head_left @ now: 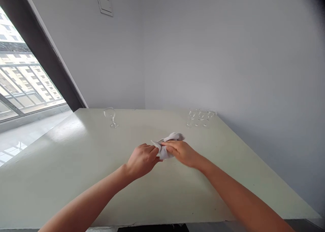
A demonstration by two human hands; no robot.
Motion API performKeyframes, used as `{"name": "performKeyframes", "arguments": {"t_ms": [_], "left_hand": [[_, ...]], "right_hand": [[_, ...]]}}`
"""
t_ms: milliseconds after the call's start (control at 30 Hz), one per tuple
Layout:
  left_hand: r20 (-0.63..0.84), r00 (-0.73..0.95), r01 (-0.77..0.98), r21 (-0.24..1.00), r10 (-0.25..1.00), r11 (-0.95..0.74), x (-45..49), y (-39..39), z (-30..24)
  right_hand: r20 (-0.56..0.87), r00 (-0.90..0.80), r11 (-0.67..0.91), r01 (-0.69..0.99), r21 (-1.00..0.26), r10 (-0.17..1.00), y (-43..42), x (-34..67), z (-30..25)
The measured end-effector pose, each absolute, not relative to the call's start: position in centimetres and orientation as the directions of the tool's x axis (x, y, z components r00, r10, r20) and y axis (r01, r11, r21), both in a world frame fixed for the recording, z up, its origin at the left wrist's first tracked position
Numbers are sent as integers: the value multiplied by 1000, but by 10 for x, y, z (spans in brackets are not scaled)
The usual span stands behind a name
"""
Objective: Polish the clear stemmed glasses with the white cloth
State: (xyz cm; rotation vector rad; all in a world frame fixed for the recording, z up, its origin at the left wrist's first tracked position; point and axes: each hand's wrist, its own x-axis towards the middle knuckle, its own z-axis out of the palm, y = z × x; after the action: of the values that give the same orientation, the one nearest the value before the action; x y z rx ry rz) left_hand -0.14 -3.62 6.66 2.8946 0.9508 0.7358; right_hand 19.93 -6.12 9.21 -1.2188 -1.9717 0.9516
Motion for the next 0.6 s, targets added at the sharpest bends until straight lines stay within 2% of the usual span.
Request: {"name": "performKeyframes", "arguments": {"t_ms": [67, 133, 200, 267, 333, 467, 600], "left_hand": [[460, 679, 560, 181, 573, -809, -3, -35, 69], [462, 606, 583, 295, 647, -757, -4, -31, 70], [461, 516, 595, 414, 722, -689, -3, -26, 68], [482, 410, 601, 495, 774, -627, 0, -19, 64], [507, 298, 613, 548, 809, -569, 8, -12, 61], [574, 106, 587, 623, 812, -517, 33, -3, 57], [646, -20, 590, 624, 763, -513, 54, -6, 57]], "right_hand": [[-25, -402, 58, 194, -979, 915, -46, 207, 87], [-101, -404, -166, -128, -978, 909, -37, 208, 82], [-82, -335, -223, -409, -885, 939, -35, 199, 78], [-26, -222, -150, -568, -809, 975, -36, 182, 75], [23, -129, -62, -617, -784, 991, -37, 161, 73], [90, -11, 68, -555, -829, 996, -32, 128, 67], [107, -13, 87, -491, -867, 994, -15, 129, 61]]}}
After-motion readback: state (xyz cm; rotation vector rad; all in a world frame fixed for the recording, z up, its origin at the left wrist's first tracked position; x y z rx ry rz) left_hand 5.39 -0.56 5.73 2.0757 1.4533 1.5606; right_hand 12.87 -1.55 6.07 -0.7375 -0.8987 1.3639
